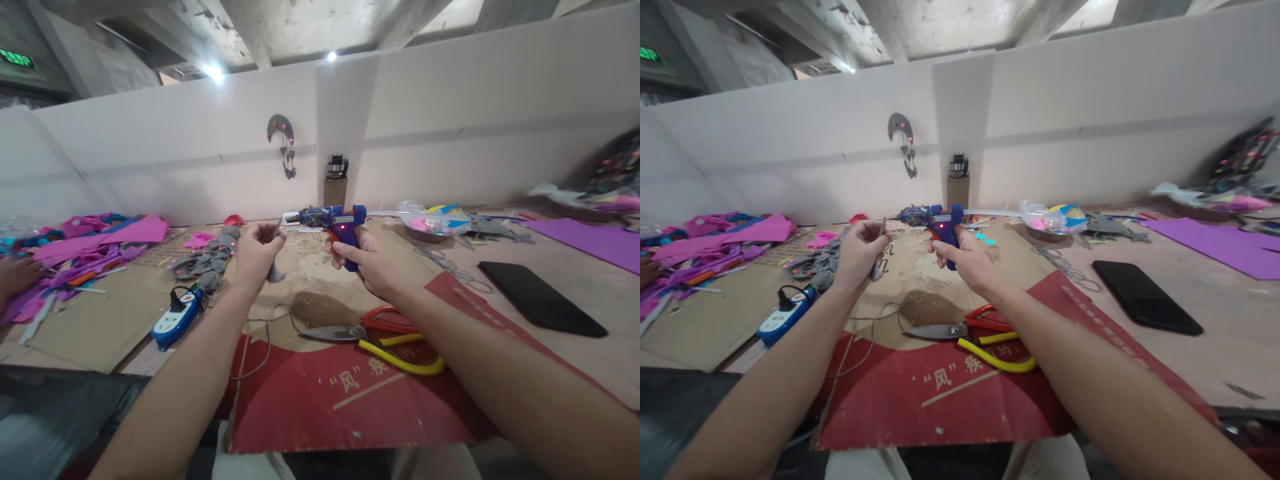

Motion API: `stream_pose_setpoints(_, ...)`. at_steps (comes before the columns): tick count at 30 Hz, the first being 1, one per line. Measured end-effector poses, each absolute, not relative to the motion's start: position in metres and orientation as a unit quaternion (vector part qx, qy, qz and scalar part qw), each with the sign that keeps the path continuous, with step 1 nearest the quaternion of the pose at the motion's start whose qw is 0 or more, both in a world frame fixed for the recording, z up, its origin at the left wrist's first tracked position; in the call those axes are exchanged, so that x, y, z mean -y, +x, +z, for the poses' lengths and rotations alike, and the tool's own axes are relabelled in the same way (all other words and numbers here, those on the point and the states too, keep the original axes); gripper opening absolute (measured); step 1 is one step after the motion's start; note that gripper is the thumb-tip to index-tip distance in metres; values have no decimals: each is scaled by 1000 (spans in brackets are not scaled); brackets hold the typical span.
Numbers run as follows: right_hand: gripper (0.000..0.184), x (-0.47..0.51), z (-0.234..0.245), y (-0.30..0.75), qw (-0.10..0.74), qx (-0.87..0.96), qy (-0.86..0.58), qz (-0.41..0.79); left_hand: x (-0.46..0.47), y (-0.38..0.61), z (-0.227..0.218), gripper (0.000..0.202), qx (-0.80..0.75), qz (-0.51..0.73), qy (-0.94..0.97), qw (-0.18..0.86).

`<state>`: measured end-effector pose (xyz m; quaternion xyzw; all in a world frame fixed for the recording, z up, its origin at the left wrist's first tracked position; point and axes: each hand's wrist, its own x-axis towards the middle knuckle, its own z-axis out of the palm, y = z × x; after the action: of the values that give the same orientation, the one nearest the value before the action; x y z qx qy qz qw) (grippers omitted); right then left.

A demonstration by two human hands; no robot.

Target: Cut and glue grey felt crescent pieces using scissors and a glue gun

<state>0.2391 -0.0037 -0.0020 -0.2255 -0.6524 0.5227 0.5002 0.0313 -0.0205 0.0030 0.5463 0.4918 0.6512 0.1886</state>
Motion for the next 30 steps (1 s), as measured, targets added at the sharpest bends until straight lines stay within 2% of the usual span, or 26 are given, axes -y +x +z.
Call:
stream_pose_setpoints(4,16,4,-2,239,498,656,-228,519,18,28,0,27,-540,603,586,22)
stream_pose_setpoints(8,16,4,-2,240,494,660,-233,516,19,28,0,30,-558,564,606,-61)
stream_pose_setpoints(22,18,7,-1,238,499,661,-243,505,19,25,-1,33,-553,544,624,-99)
stream_pose_setpoints(30,13,8,0,238,487,675,-256,491,21,27,0,33,-551,534,631,-113)
